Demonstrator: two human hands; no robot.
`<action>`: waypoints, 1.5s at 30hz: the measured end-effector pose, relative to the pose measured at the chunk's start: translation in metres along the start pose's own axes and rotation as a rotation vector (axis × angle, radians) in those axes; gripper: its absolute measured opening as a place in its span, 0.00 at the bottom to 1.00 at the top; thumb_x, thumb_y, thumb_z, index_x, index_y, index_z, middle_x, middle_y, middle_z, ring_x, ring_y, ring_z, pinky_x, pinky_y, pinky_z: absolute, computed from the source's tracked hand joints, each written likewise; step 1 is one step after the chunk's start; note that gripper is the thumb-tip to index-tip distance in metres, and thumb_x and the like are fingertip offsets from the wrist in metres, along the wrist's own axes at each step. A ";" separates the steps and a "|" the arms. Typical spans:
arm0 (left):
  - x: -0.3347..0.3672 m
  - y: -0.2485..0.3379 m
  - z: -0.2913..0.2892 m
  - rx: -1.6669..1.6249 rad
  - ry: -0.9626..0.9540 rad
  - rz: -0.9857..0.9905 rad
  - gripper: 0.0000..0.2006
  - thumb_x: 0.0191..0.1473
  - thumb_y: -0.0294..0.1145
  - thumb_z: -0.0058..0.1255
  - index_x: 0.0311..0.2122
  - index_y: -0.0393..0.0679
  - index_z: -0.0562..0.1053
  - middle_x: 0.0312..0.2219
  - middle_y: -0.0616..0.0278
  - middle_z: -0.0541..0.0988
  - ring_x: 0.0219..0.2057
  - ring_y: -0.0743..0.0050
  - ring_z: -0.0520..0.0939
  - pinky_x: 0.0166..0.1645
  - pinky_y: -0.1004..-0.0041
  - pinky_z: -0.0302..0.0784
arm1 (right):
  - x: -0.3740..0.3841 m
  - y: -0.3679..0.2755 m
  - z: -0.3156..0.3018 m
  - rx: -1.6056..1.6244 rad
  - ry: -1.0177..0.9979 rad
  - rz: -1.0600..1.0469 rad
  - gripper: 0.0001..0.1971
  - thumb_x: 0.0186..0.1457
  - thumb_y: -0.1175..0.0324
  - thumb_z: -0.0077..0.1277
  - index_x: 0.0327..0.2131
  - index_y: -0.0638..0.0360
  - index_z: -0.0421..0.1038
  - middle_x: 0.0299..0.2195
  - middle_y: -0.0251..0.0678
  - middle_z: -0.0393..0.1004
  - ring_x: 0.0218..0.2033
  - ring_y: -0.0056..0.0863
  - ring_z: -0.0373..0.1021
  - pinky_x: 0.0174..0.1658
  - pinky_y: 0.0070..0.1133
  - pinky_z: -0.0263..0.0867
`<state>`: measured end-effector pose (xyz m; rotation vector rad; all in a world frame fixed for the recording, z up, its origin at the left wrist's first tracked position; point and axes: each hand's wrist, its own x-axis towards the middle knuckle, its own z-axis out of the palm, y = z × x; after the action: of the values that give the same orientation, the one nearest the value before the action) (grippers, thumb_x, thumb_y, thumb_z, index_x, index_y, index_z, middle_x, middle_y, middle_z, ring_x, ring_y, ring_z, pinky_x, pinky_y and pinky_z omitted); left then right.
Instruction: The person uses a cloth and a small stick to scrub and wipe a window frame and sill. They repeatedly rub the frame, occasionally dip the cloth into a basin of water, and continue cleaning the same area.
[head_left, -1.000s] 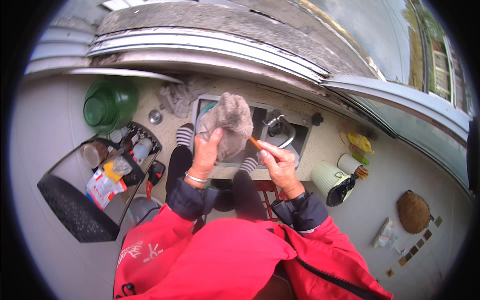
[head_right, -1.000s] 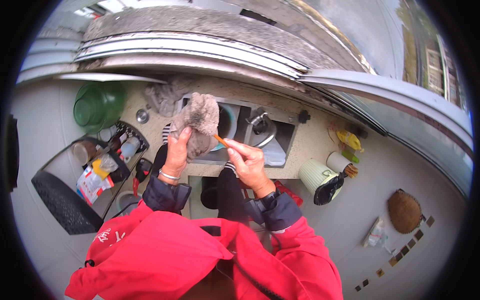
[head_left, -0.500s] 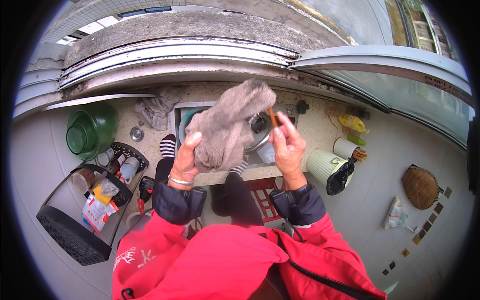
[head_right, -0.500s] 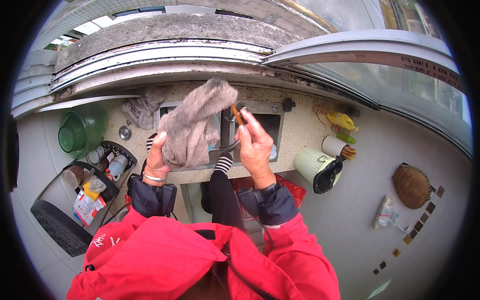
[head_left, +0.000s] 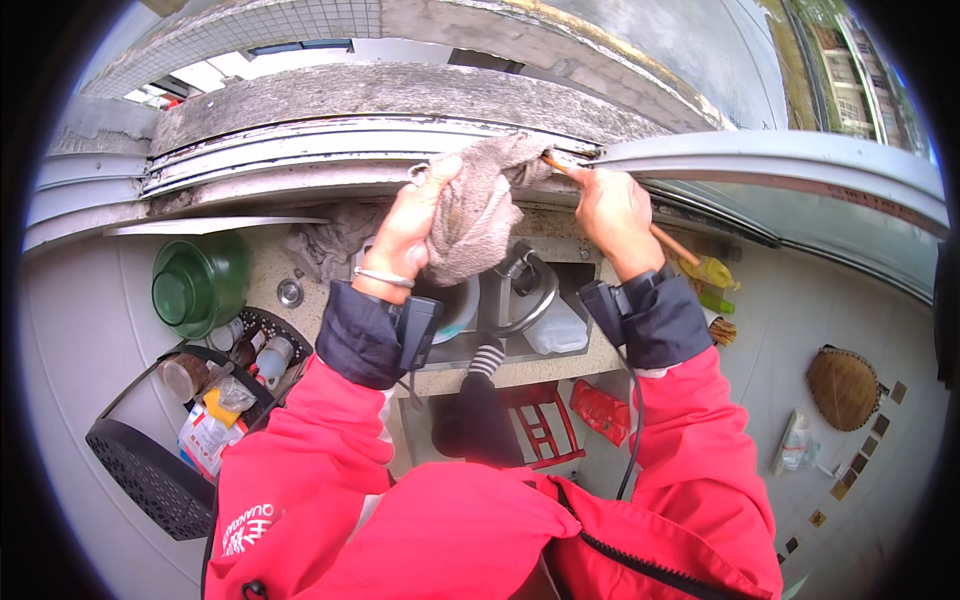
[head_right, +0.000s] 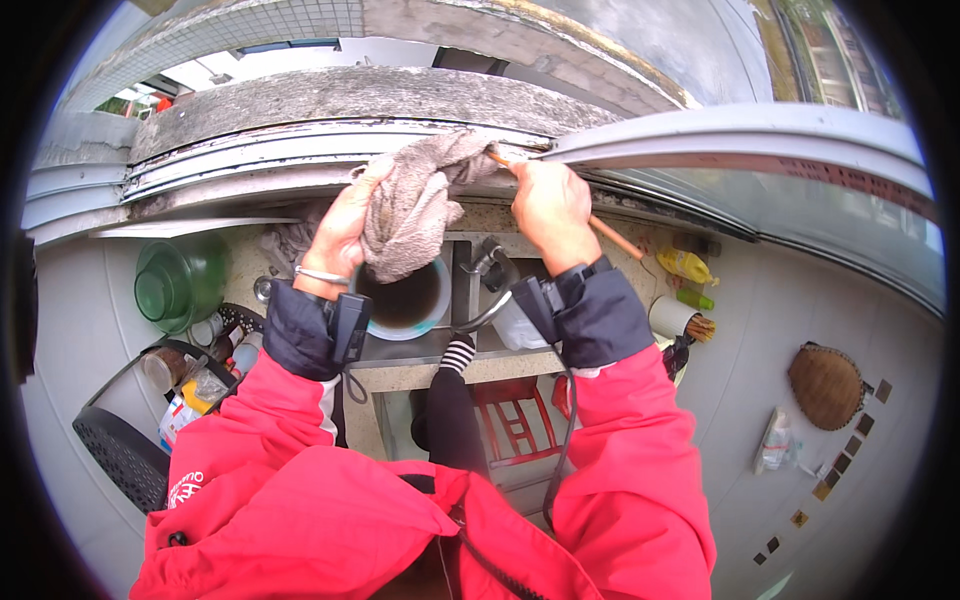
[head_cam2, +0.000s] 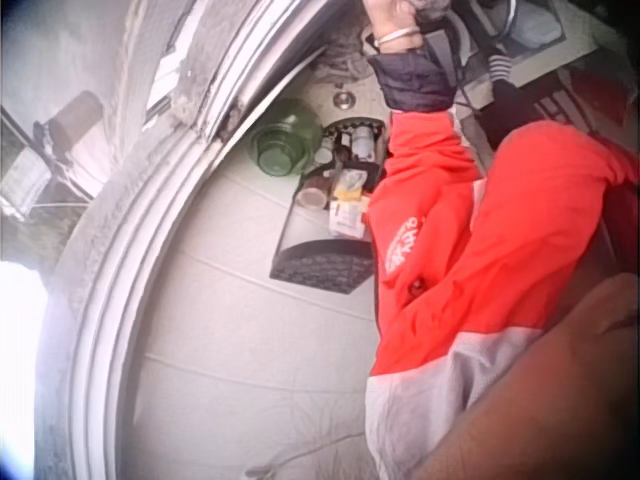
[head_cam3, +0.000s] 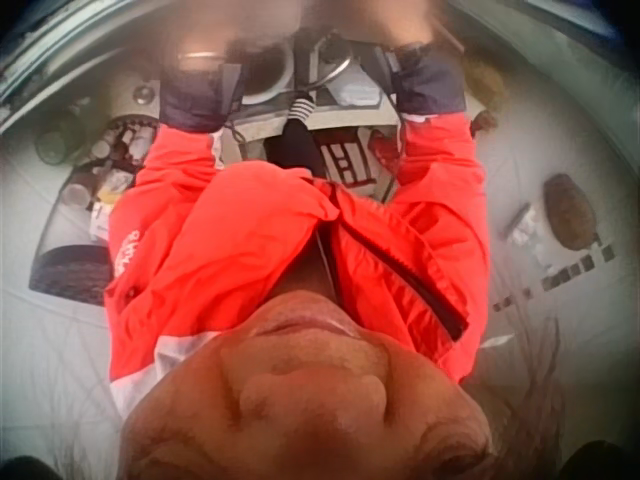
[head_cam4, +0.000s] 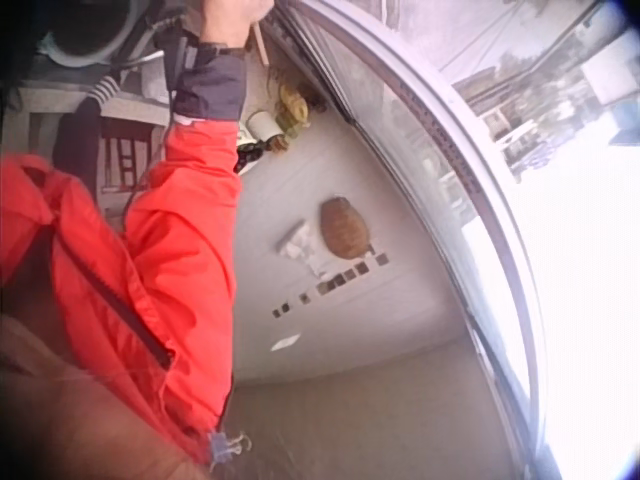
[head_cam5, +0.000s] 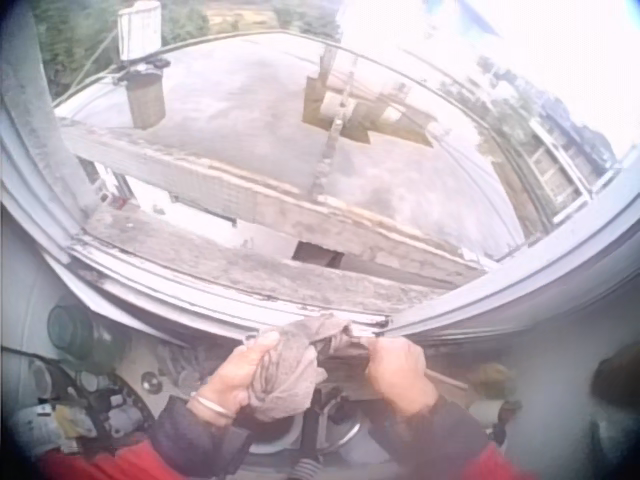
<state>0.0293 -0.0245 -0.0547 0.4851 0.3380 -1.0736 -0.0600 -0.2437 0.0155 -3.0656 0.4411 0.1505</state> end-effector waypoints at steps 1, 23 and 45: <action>0.000 -0.003 -0.005 -0.078 -0.034 0.015 0.19 0.62 0.39 0.45 0.48 0.32 0.71 0.38 0.50 0.81 0.37 0.59 0.83 0.43 0.64 0.81 | 0.009 -0.001 0.002 -0.026 0.002 -0.050 0.11 0.53 0.70 0.47 0.37 0.49 0.79 0.25 0.44 0.77 0.31 0.44 0.74 0.35 0.36 0.71; -0.097 0.046 -0.048 -0.063 0.231 0.465 0.21 0.58 0.36 0.53 0.52 0.33 0.69 0.44 0.56 0.78 0.43 0.68 0.81 0.49 0.68 0.77 | 0.098 -0.155 0.037 0.524 -0.045 -0.396 0.12 0.53 0.71 0.49 0.39 0.48 0.80 0.28 0.45 0.77 0.29 0.44 0.75 0.34 0.31 0.71; -0.134 0.027 -0.039 0.169 -0.100 0.514 0.36 0.60 0.58 0.38 0.64 0.39 0.56 0.60 0.47 0.62 0.60 0.47 0.65 0.65 0.54 0.59 | -0.066 -0.092 0.017 1.038 -0.015 0.016 0.13 0.55 0.75 0.52 0.43 0.50 0.78 0.28 0.43 0.78 0.25 0.28 0.75 0.31 0.21 0.69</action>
<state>-0.0067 0.1072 -0.0162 0.6256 0.0258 -0.6236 -0.0983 -0.1363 0.0076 -2.0401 0.3734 -0.0512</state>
